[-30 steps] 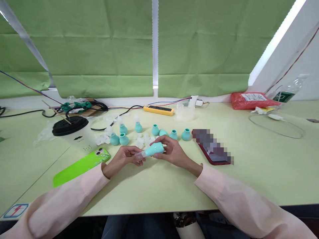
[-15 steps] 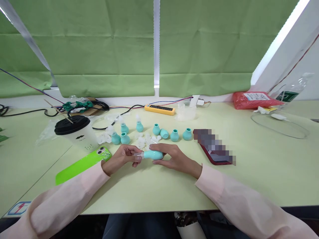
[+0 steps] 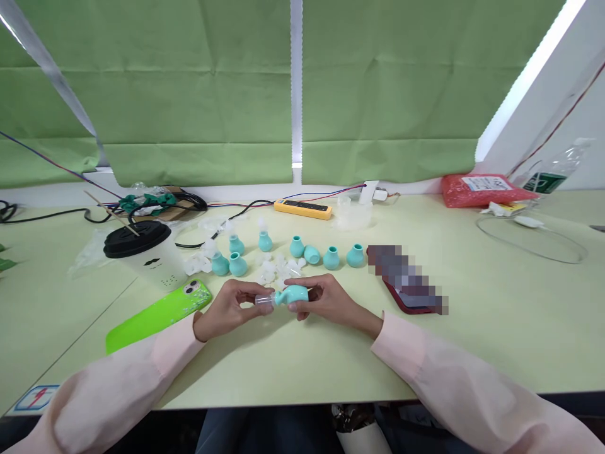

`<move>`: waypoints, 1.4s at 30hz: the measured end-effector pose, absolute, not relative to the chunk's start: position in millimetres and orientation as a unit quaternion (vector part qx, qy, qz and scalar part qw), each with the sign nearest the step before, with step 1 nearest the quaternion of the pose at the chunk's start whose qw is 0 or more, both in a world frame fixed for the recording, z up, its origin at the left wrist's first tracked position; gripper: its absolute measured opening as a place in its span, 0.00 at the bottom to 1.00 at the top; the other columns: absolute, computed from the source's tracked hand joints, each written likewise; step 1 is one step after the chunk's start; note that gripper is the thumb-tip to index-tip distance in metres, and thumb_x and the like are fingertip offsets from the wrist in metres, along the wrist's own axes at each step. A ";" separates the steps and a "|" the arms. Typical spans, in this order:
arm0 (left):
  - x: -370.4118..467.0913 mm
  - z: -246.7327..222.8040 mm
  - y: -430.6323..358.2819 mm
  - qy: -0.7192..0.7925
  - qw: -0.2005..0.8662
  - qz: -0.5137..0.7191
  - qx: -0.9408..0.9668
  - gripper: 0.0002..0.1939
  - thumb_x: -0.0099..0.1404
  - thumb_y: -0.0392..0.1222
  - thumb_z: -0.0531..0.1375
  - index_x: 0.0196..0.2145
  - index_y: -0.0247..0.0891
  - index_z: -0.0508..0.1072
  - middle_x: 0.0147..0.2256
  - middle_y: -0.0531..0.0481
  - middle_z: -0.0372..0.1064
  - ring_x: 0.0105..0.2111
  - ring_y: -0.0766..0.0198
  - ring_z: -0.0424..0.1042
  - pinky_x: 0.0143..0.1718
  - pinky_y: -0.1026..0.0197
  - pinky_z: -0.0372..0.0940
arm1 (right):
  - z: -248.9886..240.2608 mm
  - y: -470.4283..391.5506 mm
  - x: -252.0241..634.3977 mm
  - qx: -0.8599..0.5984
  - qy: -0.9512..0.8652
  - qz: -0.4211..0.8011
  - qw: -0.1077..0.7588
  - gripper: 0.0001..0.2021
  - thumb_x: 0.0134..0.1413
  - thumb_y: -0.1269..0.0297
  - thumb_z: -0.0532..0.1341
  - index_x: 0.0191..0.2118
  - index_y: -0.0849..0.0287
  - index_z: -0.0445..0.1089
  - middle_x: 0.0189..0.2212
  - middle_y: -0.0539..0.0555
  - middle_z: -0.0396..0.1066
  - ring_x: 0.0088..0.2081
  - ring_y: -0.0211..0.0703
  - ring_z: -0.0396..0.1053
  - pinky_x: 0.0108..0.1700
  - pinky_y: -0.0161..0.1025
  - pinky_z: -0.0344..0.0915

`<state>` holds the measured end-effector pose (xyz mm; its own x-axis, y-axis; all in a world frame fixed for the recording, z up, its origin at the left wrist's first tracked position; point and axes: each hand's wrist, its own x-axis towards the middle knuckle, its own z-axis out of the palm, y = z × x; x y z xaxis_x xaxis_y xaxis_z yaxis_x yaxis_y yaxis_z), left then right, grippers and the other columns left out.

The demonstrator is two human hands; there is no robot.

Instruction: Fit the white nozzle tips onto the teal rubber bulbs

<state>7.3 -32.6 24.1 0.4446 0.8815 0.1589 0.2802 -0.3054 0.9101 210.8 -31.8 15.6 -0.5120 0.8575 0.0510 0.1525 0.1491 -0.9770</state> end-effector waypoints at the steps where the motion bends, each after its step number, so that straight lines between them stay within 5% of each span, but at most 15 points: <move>1: 7.2 23.6 -33.4 0.396 0.400 0.346 0.751 0.14 0.47 0.42 0.61 0.32 0.32 0.72 0.26 0.46 0.70 0.26 0.64 0.67 0.29 0.62 0.64 | 16.1 -31.0 211.1 -0.370 -0.682 0.545 0.318 0.27 0.38 0.59 0.62 0.47 0.63 0.62 0.21 0.51 0.68 0.21 0.37 0.66 0.27 0.39 0.67; 9: 3.2 19.9 -34.3 0.345 0.172 0.370 0.845 0.11 0.53 0.41 0.56 0.35 0.36 0.71 0.28 0.46 0.71 0.27 0.63 0.69 0.30 0.62 0.63 | 19.7 -29.7 209.7 -0.378 -0.647 0.571 0.335 0.25 0.38 0.60 0.63 0.45 0.64 0.63 0.20 0.50 0.67 0.21 0.37 0.67 0.26 0.39 0.67; 14: 1.3 17.0 -32.1 0.301 0.124 0.365 0.873 0.11 0.56 0.38 0.53 0.38 0.38 0.69 0.35 0.45 0.70 0.35 0.63 0.68 0.37 0.61 0.63 | 19.6 -30.2 209.2 -0.379 -0.621 0.599 0.333 0.25 0.38 0.59 0.62 0.45 0.64 0.63 0.22 0.50 0.67 0.21 0.37 0.68 0.26 0.39 0.68; 23: -3.2 13.0 -30.3 0.290 0.064 0.305 0.905 0.13 0.59 0.37 0.48 0.40 0.39 0.68 0.35 0.43 0.68 0.35 0.62 0.66 0.35 0.60 0.62 | 18.6 -26.8 206.8 -0.378 -0.584 0.652 0.302 0.22 0.42 0.54 0.59 0.43 0.63 0.63 0.25 0.53 0.69 0.19 0.34 0.67 0.22 0.33 0.67; 28: -4.5 18.2 -34.6 0.225 0.071 0.310 0.921 0.14 0.60 0.34 0.46 0.41 0.38 0.66 0.36 0.42 0.67 0.37 0.58 0.65 0.39 0.55 0.60 | 19.3 -27.7 206.4 -0.373 -0.574 0.682 0.258 0.20 0.46 0.50 0.54 0.35 0.64 0.64 0.28 0.56 0.71 0.16 0.32 0.66 0.19 0.30 0.64; 35: -1.3 18.2 -35.9 0.245 0.063 0.295 0.921 0.13 0.60 0.36 0.47 0.39 0.38 0.68 0.34 0.43 0.68 0.34 0.60 0.67 0.35 0.58 0.62 | 18.9 -31.6 205.1 -0.409 -0.581 0.669 0.217 0.27 0.49 0.44 0.44 0.21 0.66 0.63 0.14 0.54 0.67 0.11 0.33 0.62 0.12 0.28 0.57; 42: 2.8 19.3 -32.0 0.324 0.196 0.369 0.849 0.11 0.53 0.39 0.57 0.35 0.36 0.71 0.29 0.47 0.71 0.28 0.65 0.69 0.31 0.64 0.64 | 26.8 -41.1 201.3 -0.414 -0.672 0.544 0.284 0.19 0.48 0.49 0.50 0.38 0.59 0.60 0.18 0.47 0.64 0.12 0.30 0.59 0.15 0.28 0.56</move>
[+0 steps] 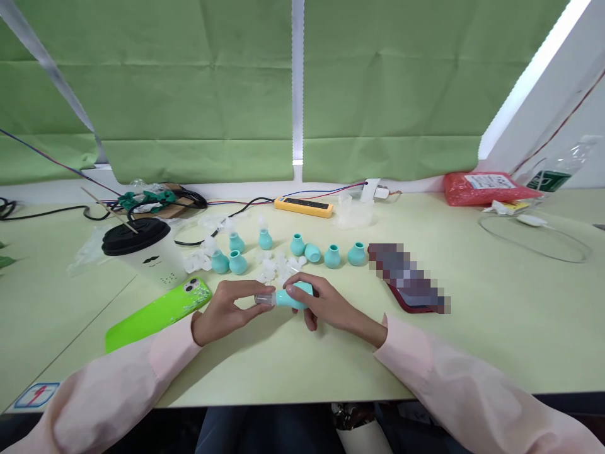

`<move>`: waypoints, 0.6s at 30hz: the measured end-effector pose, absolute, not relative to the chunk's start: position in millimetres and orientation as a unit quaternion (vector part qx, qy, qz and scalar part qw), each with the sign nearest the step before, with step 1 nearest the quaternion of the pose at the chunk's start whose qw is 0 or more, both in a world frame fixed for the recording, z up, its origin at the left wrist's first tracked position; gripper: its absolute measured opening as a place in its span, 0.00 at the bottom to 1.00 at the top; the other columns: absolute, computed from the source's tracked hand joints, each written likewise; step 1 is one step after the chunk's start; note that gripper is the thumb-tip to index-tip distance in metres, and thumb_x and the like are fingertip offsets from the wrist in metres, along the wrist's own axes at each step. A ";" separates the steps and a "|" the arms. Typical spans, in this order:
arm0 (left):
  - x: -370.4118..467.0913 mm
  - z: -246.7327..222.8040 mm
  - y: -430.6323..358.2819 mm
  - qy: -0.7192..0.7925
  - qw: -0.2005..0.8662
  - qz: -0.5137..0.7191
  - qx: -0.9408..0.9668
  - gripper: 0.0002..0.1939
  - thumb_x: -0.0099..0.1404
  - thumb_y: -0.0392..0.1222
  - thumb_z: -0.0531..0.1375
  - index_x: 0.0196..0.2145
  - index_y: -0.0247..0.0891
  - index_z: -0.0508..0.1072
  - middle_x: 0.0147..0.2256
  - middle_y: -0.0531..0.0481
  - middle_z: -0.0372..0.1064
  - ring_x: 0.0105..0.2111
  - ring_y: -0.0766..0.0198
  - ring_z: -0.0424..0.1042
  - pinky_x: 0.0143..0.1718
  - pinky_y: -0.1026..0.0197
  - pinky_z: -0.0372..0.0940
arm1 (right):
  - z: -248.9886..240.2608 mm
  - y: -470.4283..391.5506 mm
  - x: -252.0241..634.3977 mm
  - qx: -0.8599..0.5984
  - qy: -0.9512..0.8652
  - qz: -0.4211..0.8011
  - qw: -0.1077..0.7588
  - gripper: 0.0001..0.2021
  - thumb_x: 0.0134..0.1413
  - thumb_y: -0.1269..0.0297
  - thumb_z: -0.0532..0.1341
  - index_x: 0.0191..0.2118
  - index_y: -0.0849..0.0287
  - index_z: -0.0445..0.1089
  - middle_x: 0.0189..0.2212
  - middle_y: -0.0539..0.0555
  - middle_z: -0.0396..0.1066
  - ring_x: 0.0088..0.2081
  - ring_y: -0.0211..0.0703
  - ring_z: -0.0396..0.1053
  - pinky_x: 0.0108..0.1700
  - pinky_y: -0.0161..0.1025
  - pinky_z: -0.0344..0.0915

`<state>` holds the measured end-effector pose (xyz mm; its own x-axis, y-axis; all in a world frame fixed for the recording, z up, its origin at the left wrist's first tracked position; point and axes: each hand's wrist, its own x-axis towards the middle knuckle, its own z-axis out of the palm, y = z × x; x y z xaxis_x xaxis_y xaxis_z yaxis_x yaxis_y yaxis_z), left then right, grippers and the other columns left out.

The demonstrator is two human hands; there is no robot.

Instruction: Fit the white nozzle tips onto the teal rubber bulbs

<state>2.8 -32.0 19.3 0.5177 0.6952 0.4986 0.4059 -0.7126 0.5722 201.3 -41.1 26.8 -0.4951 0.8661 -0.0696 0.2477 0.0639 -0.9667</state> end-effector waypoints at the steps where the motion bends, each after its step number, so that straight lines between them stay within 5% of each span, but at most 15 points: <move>1: 3.8 20.8 -32.5 0.345 0.231 0.366 0.833 0.12 0.51 0.39 0.58 0.36 0.35 0.71 0.28 0.47 0.71 0.27 0.65 0.69 0.30 0.64 0.64 | 27.8 -42.4 201.5 -0.419 -0.694 0.506 0.294 0.18 0.47 0.50 0.52 0.38 0.59 0.61 0.19 0.47 0.63 0.13 0.29 0.58 0.15 0.28 0.56; 8: 9.0 24.5 -34.8 0.422 0.410 0.334 0.736 0.15 0.44 0.41 0.63 0.32 0.32 0.73 0.27 0.47 0.72 0.26 0.64 0.69 0.29 0.63 0.66 | 21.9 -46.0 198.3 -0.405 -0.786 0.312 0.348 0.12 0.40 0.57 0.60 0.31 0.59 0.63 0.21 0.48 0.63 0.21 0.33 0.61 0.24 0.31 0.59; 18: 6.9 17.7 -37.0 0.256 0.082 0.418 0.868 0.09 0.54 0.35 0.56 0.34 0.32 0.70 0.29 0.45 0.71 0.28 0.65 0.69 0.29 0.65 0.66 | 12.6 -47.9 188.7 -0.439 -0.666 0.497 0.343 0.15 0.45 0.52 0.54 0.31 0.60 0.61 0.18 0.45 0.60 0.10 0.25 0.51 0.11 0.28 0.48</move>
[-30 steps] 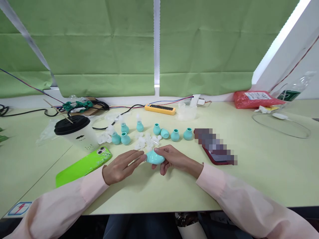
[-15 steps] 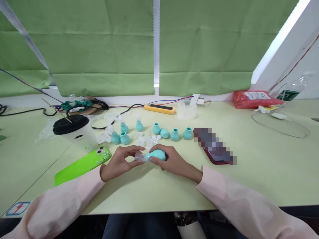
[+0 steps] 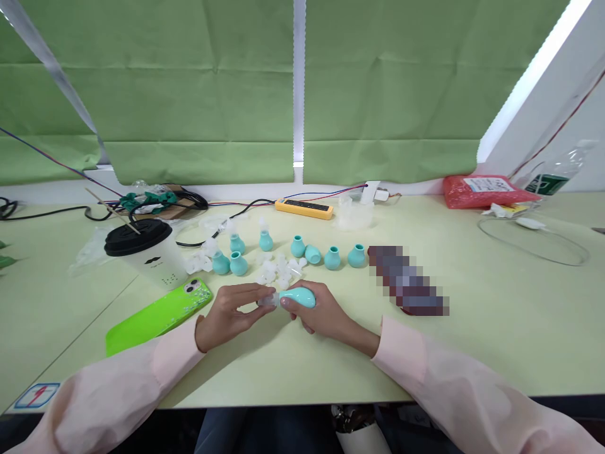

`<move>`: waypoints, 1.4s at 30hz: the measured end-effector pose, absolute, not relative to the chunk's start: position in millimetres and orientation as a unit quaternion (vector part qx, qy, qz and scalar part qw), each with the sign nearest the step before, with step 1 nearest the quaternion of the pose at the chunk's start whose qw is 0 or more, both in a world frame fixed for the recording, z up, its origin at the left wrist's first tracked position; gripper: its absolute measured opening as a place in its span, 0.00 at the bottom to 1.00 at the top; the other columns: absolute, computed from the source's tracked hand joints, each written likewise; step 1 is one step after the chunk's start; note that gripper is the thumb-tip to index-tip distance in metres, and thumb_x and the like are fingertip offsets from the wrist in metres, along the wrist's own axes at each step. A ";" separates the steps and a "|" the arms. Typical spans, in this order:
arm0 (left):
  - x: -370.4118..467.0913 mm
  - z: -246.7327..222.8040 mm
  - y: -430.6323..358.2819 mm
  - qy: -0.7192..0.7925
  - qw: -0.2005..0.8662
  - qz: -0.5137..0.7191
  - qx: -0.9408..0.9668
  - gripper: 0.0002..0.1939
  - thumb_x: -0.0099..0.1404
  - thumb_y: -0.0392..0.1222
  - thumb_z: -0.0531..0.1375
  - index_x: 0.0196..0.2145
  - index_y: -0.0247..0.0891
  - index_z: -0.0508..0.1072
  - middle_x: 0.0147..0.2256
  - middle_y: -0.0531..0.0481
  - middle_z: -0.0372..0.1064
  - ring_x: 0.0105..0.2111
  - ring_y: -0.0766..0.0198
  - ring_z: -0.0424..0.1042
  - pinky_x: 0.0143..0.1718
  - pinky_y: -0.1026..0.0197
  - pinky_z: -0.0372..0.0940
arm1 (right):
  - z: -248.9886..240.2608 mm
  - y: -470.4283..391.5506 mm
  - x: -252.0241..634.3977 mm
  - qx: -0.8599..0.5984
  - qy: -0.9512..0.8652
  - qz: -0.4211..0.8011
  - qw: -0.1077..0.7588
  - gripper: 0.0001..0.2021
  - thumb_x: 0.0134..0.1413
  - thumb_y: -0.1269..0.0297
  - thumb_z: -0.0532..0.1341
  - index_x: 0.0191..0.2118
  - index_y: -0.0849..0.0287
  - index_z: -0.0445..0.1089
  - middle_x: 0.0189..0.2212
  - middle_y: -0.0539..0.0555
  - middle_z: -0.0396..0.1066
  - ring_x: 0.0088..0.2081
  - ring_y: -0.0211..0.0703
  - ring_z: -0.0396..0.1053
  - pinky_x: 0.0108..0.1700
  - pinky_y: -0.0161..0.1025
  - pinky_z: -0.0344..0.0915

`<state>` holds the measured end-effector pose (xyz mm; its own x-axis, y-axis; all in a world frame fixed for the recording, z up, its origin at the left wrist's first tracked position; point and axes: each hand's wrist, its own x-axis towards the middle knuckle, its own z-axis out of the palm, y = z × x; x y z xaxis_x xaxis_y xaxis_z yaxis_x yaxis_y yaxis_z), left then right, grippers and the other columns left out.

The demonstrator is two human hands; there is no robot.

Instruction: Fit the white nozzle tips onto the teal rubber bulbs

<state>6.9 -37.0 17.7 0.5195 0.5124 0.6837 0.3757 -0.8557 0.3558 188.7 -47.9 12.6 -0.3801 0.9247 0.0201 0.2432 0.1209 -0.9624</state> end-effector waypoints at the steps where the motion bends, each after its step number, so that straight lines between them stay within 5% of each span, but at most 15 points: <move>1: 6.8 16.3 -36.3 0.236 0.046 0.420 0.875 0.09 0.55 0.34 0.56 0.35 0.32 0.69 0.30 0.45 0.71 0.29 0.65 0.69 0.29 0.65 0.66 | 13.3 -47.2 189.0 -0.438 -0.663 0.507 0.335 0.15 0.45 0.52 0.54 0.31 0.61 0.61 0.18 0.45 0.60 0.10 0.25 0.51 0.12 0.28 0.48; 8: 3.6 11.8 -33.1 0.170 -0.152 0.334 0.915 0.10 0.57 0.29 0.51 0.39 0.28 0.62 0.29 0.43 0.68 0.29 0.63 0.67 0.28 0.61 0.65 | 18.3 -43.8 190.1 -0.423 -0.634 0.577 0.295 0.17 0.46 0.50 0.52 0.24 0.62 0.60 0.16 0.45 0.62 0.09 0.24 0.51 0.13 0.28 0.49; 15: 2.7 20.9 -37.9 0.114 -0.203 0.306 0.923 0.11 0.60 0.28 0.45 0.40 0.24 0.60 0.30 0.39 0.68 0.31 0.60 0.68 0.29 0.60 0.66 | 14.5 -42.6 192.3 -0.398 -0.551 0.689 0.251 0.25 0.47 0.45 0.47 0.17 0.63 0.58 0.08 0.44 0.54 0.07 0.25 0.46 0.11 0.26 0.45; 19: 2.4 23.6 -39.7 0.084 -0.203 0.307 0.926 0.13 0.60 0.27 0.43 0.41 0.23 0.60 0.32 0.36 0.68 0.32 0.59 0.67 0.30 0.59 0.66 | 16.8 -40.9 196.0 -0.393 -0.519 0.730 0.209 0.23 0.47 0.45 0.48 0.19 0.63 0.58 0.11 0.46 0.59 0.07 0.24 0.47 0.10 0.27 0.44; 24: 4.3 23.5 -39.7 0.128 -0.097 0.385 0.909 0.18 0.56 0.27 0.50 0.45 0.34 0.61 0.38 0.41 0.64 0.38 0.62 0.64 0.34 0.60 0.65 | 25.9 -42.0 196.5 -0.352 -0.567 0.706 0.236 0.16 0.48 0.49 0.51 0.30 0.60 0.60 0.21 0.47 0.63 0.12 0.25 0.51 0.14 0.28 0.49; 28: 8.3 24.2 -43.2 0.219 0.088 0.457 0.858 0.25 0.52 0.31 0.55 0.49 0.38 0.59 0.42 0.42 0.62 0.40 0.62 0.63 0.39 0.57 0.63 | 25.1 -46.2 194.7 -0.370 -0.705 0.473 0.377 0.13 0.43 0.59 0.59 0.37 0.57 0.63 0.32 0.51 0.65 0.28 0.33 0.63 0.30 0.33 0.61; 31: 10.9 24.6 -44.6 0.308 0.267 0.458 0.790 0.27 0.49 0.38 0.60 0.48 0.35 0.60 0.37 0.43 0.66 0.35 0.63 0.66 0.36 0.58 0.65 | 20.4 -48.4 193.8 -0.353 -0.763 0.318 0.439 0.12 0.43 0.63 0.59 0.38 0.56 0.64 0.36 0.53 0.65 0.40 0.41 0.62 0.43 0.38 0.59; 35: 12.3 23.8 -41.2 0.398 0.459 0.398 0.687 0.18 0.48 0.44 0.61 0.36 0.30 0.70 0.24 0.47 0.69 0.22 0.67 0.66 0.25 0.62 0.66 | 15.6 -48.0 194.4 -0.330 -0.795 0.206 0.466 0.12 0.44 0.64 0.59 0.39 0.55 0.65 0.35 0.54 0.66 0.40 0.43 0.63 0.42 0.42 0.60; 42: 9.2 23.6 -41.5 0.340 0.320 0.377 0.800 0.14 0.51 0.43 0.59 0.33 0.33 0.73 0.24 0.46 0.70 0.23 0.66 0.65 0.24 0.64 0.62 | 13.0 -42.4 201.8 -0.286 -0.839 0.205 0.415 0.13 0.43 0.63 0.59 0.39 0.54 0.67 0.34 0.54 0.67 0.35 0.41 0.65 0.35 0.38 0.63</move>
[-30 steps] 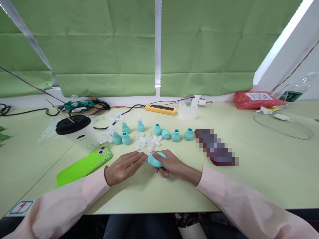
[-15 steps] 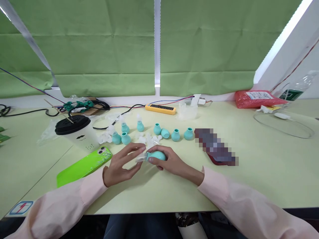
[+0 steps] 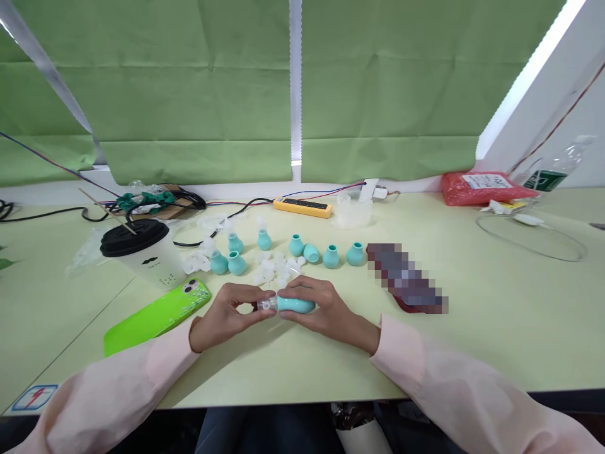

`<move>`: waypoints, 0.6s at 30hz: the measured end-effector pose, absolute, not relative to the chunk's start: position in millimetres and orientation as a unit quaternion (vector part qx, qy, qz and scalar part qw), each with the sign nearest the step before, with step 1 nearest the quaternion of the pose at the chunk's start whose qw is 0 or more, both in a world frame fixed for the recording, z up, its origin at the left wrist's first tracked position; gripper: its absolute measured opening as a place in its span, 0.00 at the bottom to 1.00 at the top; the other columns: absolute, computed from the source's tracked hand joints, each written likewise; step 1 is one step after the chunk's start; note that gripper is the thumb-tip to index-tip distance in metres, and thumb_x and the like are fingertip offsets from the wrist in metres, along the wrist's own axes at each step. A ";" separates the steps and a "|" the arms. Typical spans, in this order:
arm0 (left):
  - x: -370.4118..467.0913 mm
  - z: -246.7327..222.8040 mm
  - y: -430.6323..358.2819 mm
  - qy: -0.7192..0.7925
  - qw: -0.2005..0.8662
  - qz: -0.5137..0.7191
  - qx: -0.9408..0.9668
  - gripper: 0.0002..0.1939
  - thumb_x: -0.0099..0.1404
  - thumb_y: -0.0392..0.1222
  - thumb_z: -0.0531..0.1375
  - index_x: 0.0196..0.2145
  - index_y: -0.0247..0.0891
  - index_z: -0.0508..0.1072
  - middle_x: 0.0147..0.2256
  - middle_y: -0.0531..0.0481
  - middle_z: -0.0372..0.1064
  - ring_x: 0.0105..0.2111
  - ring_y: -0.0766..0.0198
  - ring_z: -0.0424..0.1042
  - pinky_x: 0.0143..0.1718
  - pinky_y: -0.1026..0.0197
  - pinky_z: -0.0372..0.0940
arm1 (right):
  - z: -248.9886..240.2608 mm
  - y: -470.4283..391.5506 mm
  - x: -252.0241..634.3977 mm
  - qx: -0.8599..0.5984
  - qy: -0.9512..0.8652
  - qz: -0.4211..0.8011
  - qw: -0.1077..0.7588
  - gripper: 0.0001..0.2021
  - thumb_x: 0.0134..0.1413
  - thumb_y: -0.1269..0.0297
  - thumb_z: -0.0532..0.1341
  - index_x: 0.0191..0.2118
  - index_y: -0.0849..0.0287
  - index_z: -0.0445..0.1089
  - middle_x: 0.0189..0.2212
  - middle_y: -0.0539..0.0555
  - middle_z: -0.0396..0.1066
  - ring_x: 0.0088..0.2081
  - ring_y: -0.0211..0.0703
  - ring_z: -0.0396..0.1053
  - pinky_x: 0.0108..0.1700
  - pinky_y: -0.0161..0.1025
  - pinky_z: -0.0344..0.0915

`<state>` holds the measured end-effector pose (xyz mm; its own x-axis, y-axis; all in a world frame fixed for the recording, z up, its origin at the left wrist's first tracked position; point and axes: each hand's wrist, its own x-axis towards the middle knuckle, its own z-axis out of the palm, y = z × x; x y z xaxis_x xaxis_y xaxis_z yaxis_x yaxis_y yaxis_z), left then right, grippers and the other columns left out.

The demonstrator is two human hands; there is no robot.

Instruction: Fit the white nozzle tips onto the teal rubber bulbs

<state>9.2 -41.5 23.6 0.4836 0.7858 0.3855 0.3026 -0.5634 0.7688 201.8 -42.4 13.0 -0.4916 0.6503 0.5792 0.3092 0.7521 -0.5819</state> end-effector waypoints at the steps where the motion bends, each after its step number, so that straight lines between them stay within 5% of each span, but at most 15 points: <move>1: 8.8 23.4 -41.8 0.326 0.289 0.372 0.820 0.13 0.52 0.42 0.58 0.34 0.33 0.73 0.23 0.46 0.70 0.22 0.66 0.65 0.24 0.64 0.61 | 13.1 -41.4 202.6 -0.275 -0.846 0.209 0.407 0.12 0.44 0.63 0.59 0.39 0.54 0.67 0.34 0.54 0.67 0.35 0.40 0.65 0.34 0.37 0.63; 5: 8.7 24.3 -41.8 0.310 0.264 0.384 0.829 0.12 0.52 0.41 0.58 0.34 0.35 0.73 0.22 0.48 0.69 0.21 0.67 0.64 0.25 0.63 0.60 | 16.2 -41.9 201.1 -0.281 -0.842 0.239 0.394 0.15 0.42 0.61 0.60 0.39 0.54 0.65 0.33 0.52 0.68 0.35 0.41 0.66 0.36 0.38 0.63; 12: 11.7 24.2 -36.3 0.360 0.547 0.426 0.625 0.14 0.45 0.40 0.63 0.32 0.34 0.71 0.31 0.48 0.69 0.31 0.64 0.68 0.34 0.62 0.63 | 25.2 -53.7 197.0 -0.379 -0.822 0.278 0.323 0.22 0.49 0.58 0.53 0.50 0.56 0.49 0.42 0.56 0.62 0.39 0.41 0.63 0.39 0.39 0.61; 15: 11.4 24.6 -31.4 0.333 0.605 0.450 0.566 0.11 0.49 0.44 0.60 0.29 0.34 0.69 0.34 0.47 0.67 0.36 0.63 0.66 0.38 0.62 0.61 | 28.1 -38.8 212.0 -0.400 -0.824 0.117 0.383 0.25 0.49 0.57 0.53 0.52 0.57 0.46 0.48 0.60 0.54 0.44 0.46 0.57 0.43 0.44 0.57; 18: 10.5 30.0 -29.6 0.288 0.694 0.434 0.498 0.15 0.56 0.52 0.51 0.33 0.38 0.64 0.33 0.47 0.67 0.33 0.63 0.67 0.35 0.59 0.62 | 27.5 -14.8 230.0 -0.498 -0.765 -0.124 0.390 0.24 0.46 0.54 0.54 0.49 0.60 0.54 0.49 0.63 0.51 0.48 0.57 0.49 0.43 0.52 0.50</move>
